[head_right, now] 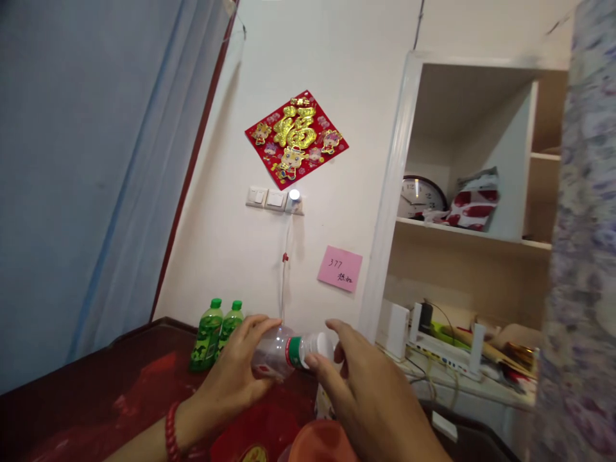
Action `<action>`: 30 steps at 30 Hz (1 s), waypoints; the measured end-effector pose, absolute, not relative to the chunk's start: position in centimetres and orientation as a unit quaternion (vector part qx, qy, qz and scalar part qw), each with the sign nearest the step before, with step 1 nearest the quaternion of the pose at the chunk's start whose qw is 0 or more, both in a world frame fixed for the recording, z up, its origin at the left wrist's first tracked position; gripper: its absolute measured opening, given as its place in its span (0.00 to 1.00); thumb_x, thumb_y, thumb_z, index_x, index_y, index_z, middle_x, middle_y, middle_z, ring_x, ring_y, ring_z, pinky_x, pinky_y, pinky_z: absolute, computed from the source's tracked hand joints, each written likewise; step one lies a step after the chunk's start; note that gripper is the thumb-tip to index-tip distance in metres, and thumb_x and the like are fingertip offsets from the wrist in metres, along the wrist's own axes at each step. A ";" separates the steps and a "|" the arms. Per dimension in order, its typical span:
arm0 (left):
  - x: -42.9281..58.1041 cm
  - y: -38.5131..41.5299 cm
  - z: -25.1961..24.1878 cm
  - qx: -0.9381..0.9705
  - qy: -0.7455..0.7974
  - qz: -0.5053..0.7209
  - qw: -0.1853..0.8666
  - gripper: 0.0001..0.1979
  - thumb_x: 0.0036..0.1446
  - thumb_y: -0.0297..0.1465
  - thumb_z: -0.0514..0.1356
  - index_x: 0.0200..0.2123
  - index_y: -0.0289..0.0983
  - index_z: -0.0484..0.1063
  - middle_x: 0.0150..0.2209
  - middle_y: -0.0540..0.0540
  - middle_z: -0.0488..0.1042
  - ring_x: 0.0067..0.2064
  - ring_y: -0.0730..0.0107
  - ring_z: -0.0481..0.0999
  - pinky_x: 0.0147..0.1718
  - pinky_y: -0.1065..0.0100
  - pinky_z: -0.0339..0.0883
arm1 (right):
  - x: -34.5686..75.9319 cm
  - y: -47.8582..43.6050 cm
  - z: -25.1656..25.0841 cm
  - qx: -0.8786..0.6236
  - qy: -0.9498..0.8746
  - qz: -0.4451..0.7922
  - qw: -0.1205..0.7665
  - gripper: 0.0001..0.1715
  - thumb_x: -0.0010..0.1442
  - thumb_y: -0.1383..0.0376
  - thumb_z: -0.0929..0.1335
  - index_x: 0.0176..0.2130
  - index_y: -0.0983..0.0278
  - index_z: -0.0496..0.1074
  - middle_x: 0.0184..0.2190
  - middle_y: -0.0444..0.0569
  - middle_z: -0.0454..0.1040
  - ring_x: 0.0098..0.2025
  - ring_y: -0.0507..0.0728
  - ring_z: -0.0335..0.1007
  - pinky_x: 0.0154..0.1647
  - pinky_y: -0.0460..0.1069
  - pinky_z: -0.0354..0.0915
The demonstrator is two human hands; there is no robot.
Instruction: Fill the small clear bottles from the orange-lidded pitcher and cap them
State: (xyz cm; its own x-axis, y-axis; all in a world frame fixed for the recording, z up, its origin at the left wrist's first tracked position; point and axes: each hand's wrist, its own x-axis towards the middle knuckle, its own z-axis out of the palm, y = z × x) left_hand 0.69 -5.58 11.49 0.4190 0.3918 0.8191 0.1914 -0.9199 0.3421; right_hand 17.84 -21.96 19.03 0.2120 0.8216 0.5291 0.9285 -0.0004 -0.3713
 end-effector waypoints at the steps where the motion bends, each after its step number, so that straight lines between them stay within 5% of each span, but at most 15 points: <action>1: 0.7 -5.7 11.4 0.836 0.172 0.513 0.088 0.38 0.43 0.22 0.66 0.58 0.46 0.63 0.55 0.42 0.65 0.55 0.52 0.68 0.56 0.48 0.64 | 17.4 -21.3 19.3 -0.706 -0.626 -0.067 0.325 0.31 0.63 0.44 0.59 0.56 0.58 0.68 0.40 0.51 0.77 0.40 0.61 0.74 0.41 0.55 0.66; 5: 0.4 -5.3 11.3 0.841 0.167 0.508 0.081 0.37 0.44 0.24 0.66 0.59 0.48 0.63 0.55 0.42 0.65 0.56 0.51 0.68 0.57 0.48 0.64 | 17.0 -20.2 19.1 -0.682 -0.659 -0.045 0.315 0.25 0.65 0.47 0.59 0.47 0.60 0.71 0.38 0.52 0.77 0.39 0.61 0.72 0.40 0.54 0.63; 12: -0.4 -4.5 11.7 0.869 0.141 0.444 0.167 0.40 0.42 0.26 0.69 0.59 0.48 0.64 0.54 0.43 0.66 0.55 0.52 0.69 0.56 0.50 0.66 | 18.4 -20.5 19.0 -0.604 -0.746 -0.074 0.271 0.21 0.65 0.57 0.65 0.56 0.56 0.69 0.46 0.51 0.73 0.45 0.58 0.71 0.45 0.54 0.65; 15: -0.5 -4.6 11.9 0.866 0.147 0.442 0.183 0.39 0.42 0.27 0.69 0.59 0.48 0.65 0.54 0.43 0.66 0.55 0.51 0.69 0.55 0.49 0.66 | 18.4 -20.7 19.3 -0.607 -0.738 -0.050 0.290 0.29 0.62 0.57 0.68 0.61 0.51 0.64 0.54 0.49 0.70 0.51 0.58 0.69 0.50 0.53 0.64; 19: -0.3 -4.7 11.8 0.863 0.151 0.453 0.164 0.39 0.42 0.27 0.69 0.59 0.47 0.65 0.54 0.43 0.67 0.55 0.51 0.69 0.56 0.50 0.66 | 17.8 -20.6 19.5 -0.709 -0.648 -0.046 0.274 0.23 0.62 0.47 0.65 0.49 0.58 0.72 0.37 0.49 0.76 0.35 0.58 0.71 0.35 0.53 0.64; 21: -0.3 -4.6 11.7 0.864 0.155 0.453 0.156 0.38 0.41 0.27 0.69 0.58 0.46 0.66 0.54 0.43 0.67 0.55 0.50 0.69 0.56 0.50 0.65 | 17.6 -20.5 19.6 -0.704 -0.655 -0.045 0.271 0.18 0.64 0.51 0.64 0.43 0.59 0.74 0.32 0.48 0.75 0.32 0.57 0.69 0.33 0.52 0.62; 25: -0.4 -4.5 11.9 0.862 0.158 0.448 0.178 0.40 0.39 0.26 0.69 0.58 0.45 0.66 0.54 0.43 0.67 0.54 0.51 0.69 0.54 0.51 0.67 | 17.9 -20.9 20.1 -0.612 -0.716 -0.068 0.328 0.18 0.60 0.64 0.66 0.50 0.56 0.72 0.43 0.48 0.74 0.38 0.56 0.69 0.40 0.52 0.65; 30: -0.9 -4.2 12.4 0.837 0.187 0.445 0.257 0.38 0.39 0.30 0.71 0.56 0.42 0.66 0.55 0.42 0.68 0.55 0.49 0.70 0.55 0.51 0.65 | 19.8 -23.6 19.7 -0.609 -0.648 -0.147 0.435 0.20 0.58 0.54 0.69 0.50 0.55 0.73 0.43 0.51 0.76 0.41 0.60 0.73 0.40 0.53 0.71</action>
